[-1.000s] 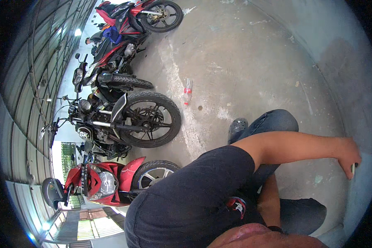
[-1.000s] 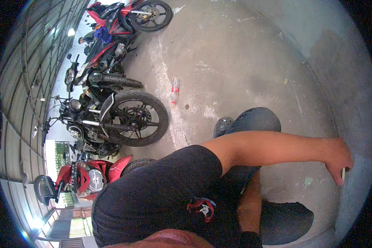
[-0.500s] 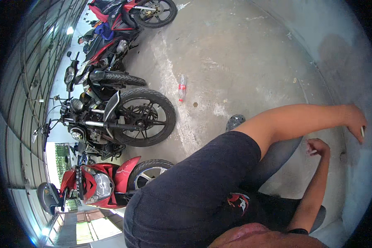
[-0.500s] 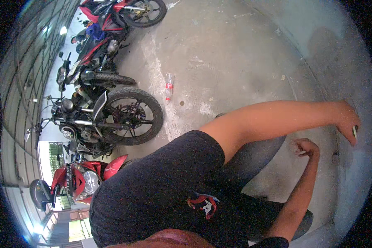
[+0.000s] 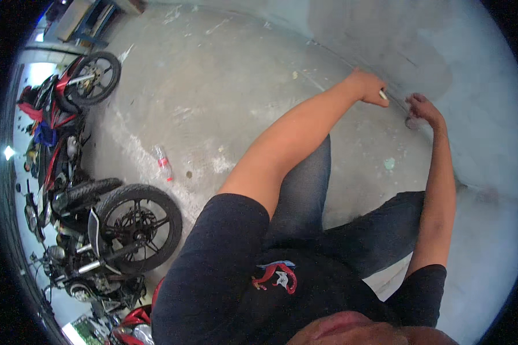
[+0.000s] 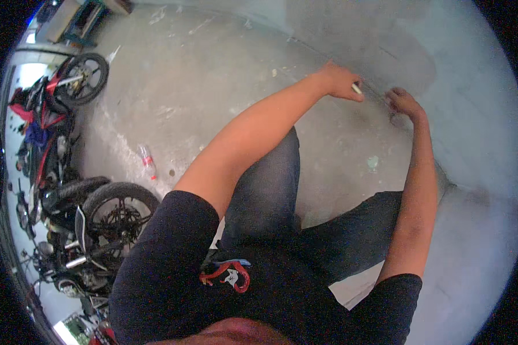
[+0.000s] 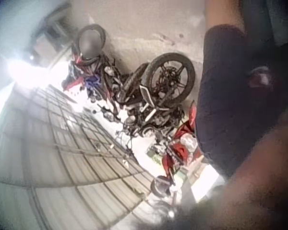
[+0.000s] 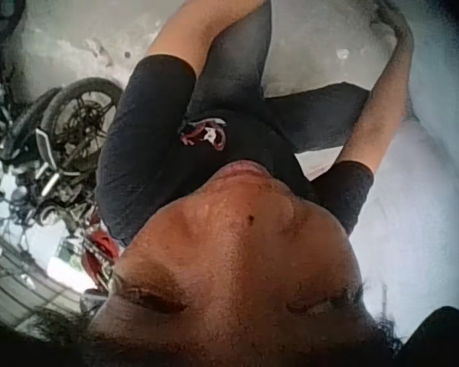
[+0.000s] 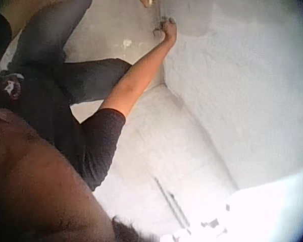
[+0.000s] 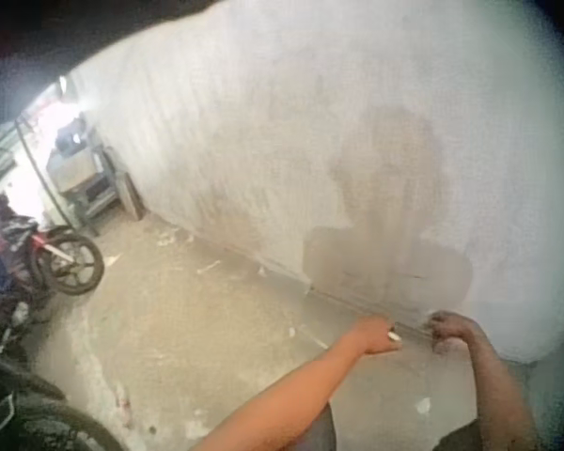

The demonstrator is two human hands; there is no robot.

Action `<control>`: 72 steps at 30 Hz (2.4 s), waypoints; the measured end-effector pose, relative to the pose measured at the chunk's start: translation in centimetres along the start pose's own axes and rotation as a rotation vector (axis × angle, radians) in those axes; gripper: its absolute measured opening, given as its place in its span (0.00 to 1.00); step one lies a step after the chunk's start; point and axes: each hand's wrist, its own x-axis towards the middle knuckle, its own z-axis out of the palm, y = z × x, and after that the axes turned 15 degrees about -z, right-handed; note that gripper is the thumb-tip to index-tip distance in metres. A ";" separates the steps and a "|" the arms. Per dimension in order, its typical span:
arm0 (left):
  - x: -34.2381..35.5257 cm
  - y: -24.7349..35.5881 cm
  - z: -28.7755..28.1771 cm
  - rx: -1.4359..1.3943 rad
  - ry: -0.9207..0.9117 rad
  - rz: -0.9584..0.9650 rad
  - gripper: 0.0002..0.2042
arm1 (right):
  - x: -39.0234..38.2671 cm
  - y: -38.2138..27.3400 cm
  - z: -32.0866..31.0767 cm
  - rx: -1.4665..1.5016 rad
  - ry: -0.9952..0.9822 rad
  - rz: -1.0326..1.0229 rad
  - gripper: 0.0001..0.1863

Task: The person sands a balcony ledge using a hand sanding pad, then carries a wooden block and the sanding pad across the room. The person sets down the block, sits on it, and sands the lower wall with the sanding pad.

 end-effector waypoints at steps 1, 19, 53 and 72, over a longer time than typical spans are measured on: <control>-0.1 0.6 0.3 0.008 0.005 0.037 0.30 | -0.3 -1.3 0.1 -0.028 0.031 -0.042 0.20; -1.3 6.1 3.2 0.391 0.161 0.356 0.24 | -3.4 -4.0 6.1 -0.315 0.145 -0.338 0.18; -7.4 11.1 -0.9 0.179 0.534 0.563 0.24 | -18.0 -4.3 -0.3 -0.480 0.792 -0.256 0.19; -11.9 12.7 -14.2 0.526 0.031 0.177 0.29 | -22.9 -8.6 -8.1 0.018 1.163 -0.138 0.20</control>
